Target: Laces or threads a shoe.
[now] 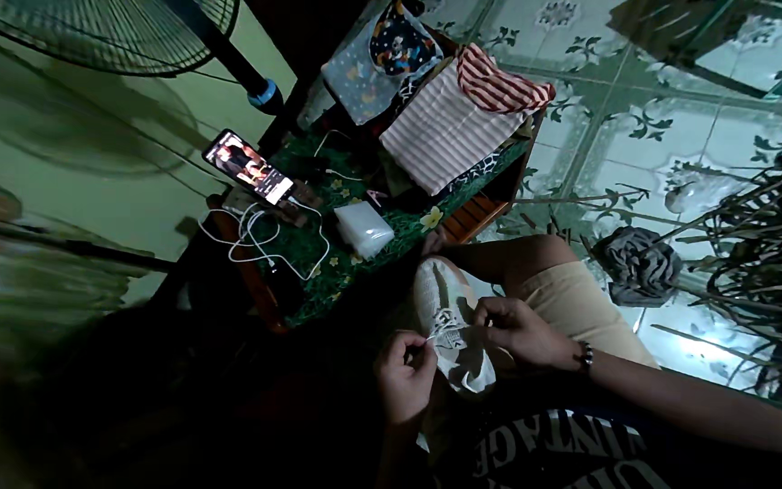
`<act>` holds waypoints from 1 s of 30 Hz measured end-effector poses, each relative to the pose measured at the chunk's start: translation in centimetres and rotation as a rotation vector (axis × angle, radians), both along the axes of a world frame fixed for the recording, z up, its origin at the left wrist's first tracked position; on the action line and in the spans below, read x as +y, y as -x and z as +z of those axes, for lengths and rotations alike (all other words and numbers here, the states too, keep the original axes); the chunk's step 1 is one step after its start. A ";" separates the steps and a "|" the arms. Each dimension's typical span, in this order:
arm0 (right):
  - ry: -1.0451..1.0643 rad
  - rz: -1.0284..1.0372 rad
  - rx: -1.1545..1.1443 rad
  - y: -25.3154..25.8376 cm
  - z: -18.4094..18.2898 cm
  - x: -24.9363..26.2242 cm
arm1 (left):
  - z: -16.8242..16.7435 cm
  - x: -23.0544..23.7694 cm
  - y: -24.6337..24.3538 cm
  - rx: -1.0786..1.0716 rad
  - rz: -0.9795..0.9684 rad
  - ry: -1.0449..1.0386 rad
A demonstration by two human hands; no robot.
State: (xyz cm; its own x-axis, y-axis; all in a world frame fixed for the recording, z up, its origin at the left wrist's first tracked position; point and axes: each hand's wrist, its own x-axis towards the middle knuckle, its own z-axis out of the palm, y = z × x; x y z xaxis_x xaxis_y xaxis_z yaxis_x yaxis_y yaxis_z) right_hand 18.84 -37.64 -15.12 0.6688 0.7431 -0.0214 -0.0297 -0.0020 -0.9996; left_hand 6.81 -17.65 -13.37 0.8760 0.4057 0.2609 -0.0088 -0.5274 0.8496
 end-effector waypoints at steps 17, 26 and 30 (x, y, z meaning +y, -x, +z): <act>0.016 -0.022 0.189 0.0 -1.3 0.3 | 2.9 0.2 0.2 0.050 -0.494 -0.115; -0.024 -0.020 0.224 0.0 -1.5 0.4 | 2.1 -0.7 -3.2 0.129 -0.235 -0.478; -0.044 -0.029 0.232 0.1 -1.5 0.4 | 1.1 -1.1 -4.1 0.169 -0.209 -0.590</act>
